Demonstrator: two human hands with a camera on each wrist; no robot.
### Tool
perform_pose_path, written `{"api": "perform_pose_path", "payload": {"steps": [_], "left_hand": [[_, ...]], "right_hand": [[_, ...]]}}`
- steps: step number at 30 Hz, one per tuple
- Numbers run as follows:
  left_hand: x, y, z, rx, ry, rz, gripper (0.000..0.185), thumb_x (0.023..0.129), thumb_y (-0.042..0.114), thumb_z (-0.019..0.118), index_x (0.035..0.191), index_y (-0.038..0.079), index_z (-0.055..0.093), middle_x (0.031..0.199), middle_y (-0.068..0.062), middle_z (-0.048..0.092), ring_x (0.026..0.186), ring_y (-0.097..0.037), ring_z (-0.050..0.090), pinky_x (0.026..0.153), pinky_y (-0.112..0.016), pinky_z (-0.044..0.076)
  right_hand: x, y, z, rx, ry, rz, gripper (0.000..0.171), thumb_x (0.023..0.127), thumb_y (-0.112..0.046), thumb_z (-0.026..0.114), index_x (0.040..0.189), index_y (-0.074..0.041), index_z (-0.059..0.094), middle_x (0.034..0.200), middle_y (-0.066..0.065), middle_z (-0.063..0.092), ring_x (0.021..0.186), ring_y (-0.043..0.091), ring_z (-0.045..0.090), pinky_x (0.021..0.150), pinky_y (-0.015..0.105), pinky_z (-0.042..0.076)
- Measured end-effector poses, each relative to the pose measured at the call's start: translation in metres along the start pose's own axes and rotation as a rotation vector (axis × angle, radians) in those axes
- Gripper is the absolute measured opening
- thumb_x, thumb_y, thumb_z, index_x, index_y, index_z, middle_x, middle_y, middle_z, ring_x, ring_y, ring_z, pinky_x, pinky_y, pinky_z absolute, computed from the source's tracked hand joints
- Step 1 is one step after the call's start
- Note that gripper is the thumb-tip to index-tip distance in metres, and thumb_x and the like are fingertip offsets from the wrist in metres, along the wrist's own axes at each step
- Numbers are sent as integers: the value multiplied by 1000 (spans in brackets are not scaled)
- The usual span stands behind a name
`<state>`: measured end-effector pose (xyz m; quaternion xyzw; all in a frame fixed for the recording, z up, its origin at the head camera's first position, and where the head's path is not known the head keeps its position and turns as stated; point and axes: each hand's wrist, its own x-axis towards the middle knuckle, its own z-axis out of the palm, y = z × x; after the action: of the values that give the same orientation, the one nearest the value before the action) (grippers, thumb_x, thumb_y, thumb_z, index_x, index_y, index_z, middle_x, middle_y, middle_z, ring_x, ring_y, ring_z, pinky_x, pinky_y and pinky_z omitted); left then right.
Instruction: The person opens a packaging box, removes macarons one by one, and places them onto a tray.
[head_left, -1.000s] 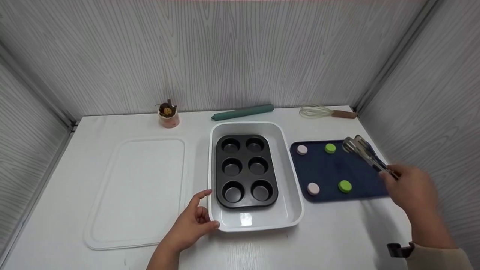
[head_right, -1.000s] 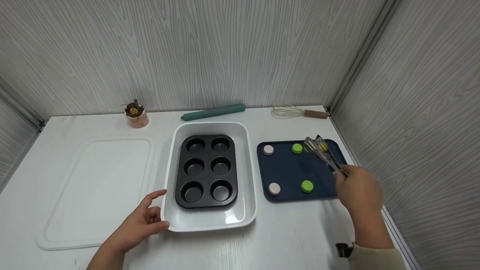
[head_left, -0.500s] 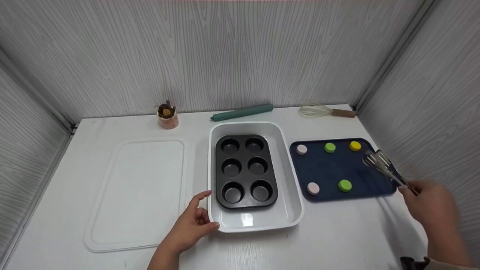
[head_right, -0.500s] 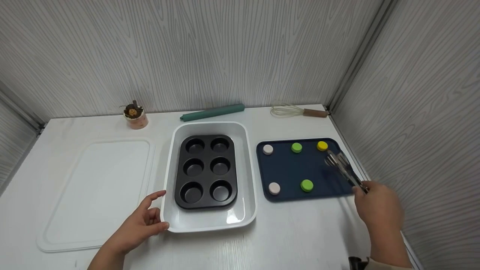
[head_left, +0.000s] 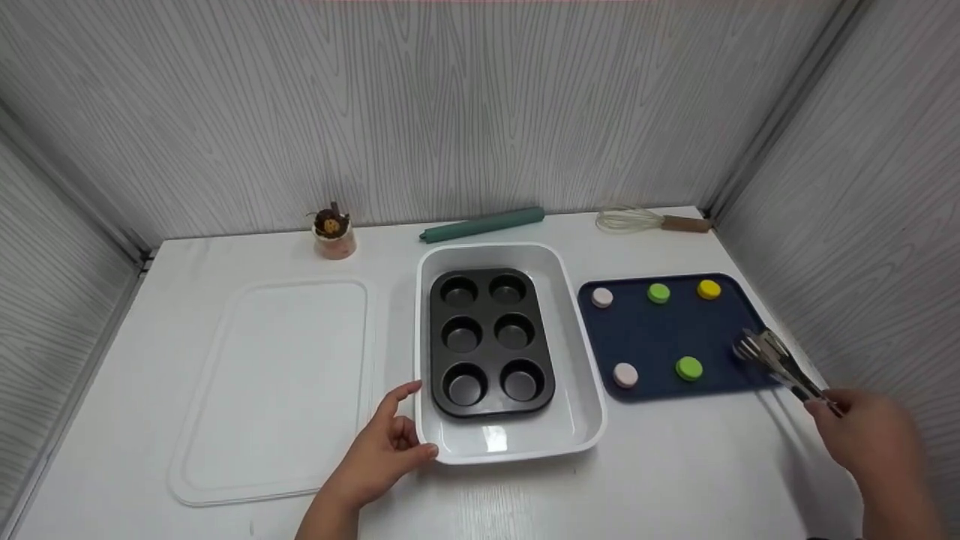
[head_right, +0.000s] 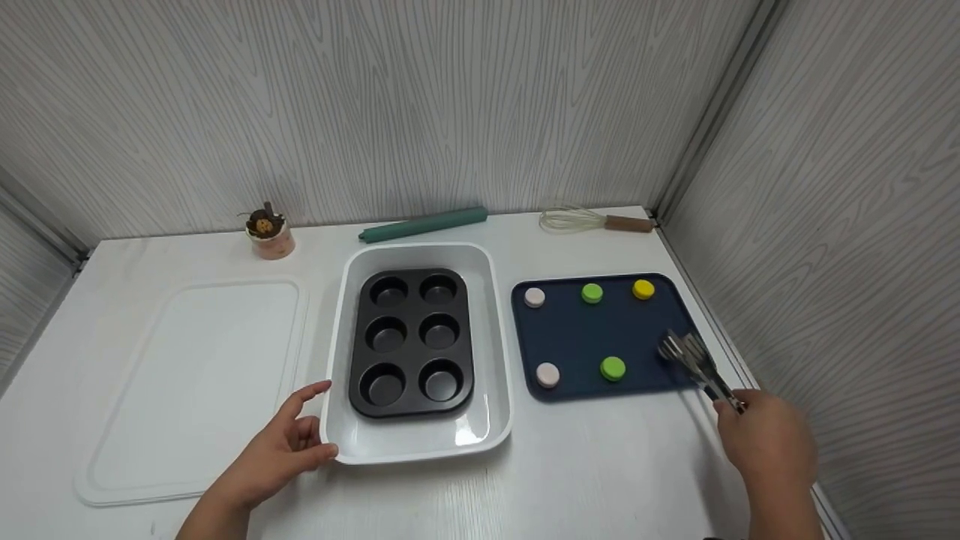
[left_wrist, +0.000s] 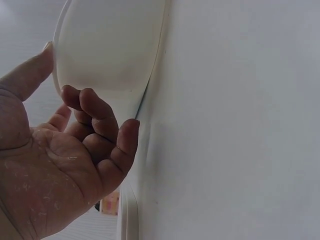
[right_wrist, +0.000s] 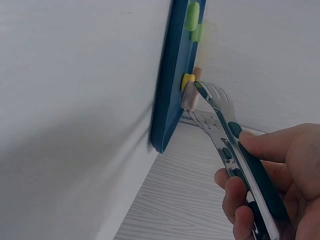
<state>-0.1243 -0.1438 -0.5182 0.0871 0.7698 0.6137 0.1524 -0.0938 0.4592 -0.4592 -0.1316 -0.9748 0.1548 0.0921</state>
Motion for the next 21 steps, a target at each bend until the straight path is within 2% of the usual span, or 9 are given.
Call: {"api": "perform_pose_path", "payload": {"steps": [5,14,18,21], "left_hand": [[-1,0,0,-3,1,7,91,87,5,84,162,9,31,78,-3,60,66,-10,51,63,-23,45],[-1,2,0,7,-1,13,90,88,6,84,162,8,32,77,-2,59,65,-9,50,63,-22,44],[-1,1,0,14,-1,21,90,88,7,83,162,8,32,77,-2,59,65,-9,50,63,-22,44],[-2,1,0,16,6,21,90,87,6,84,161,9,33,78,-2,59,65,-10,51,63,-23,44]], "right_hand": [[-3,3,-3,-16,-69,41,45,102,-24,66,122,16,67,103,33,71,77,41,65,63,52,47],[-4,2,0,-15,-127,97,44,103,-24,65,122,15,67,100,31,71,72,29,61,59,41,44],[-4,3,1,-20,-125,111,45,103,-24,66,123,16,65,100,32,70,71,30,60,58,40,43],[-6,5,1,-24,-99,78,43,101,-22,67,121,16,66,99,32,70,70,29,60,56,39,42]]}}
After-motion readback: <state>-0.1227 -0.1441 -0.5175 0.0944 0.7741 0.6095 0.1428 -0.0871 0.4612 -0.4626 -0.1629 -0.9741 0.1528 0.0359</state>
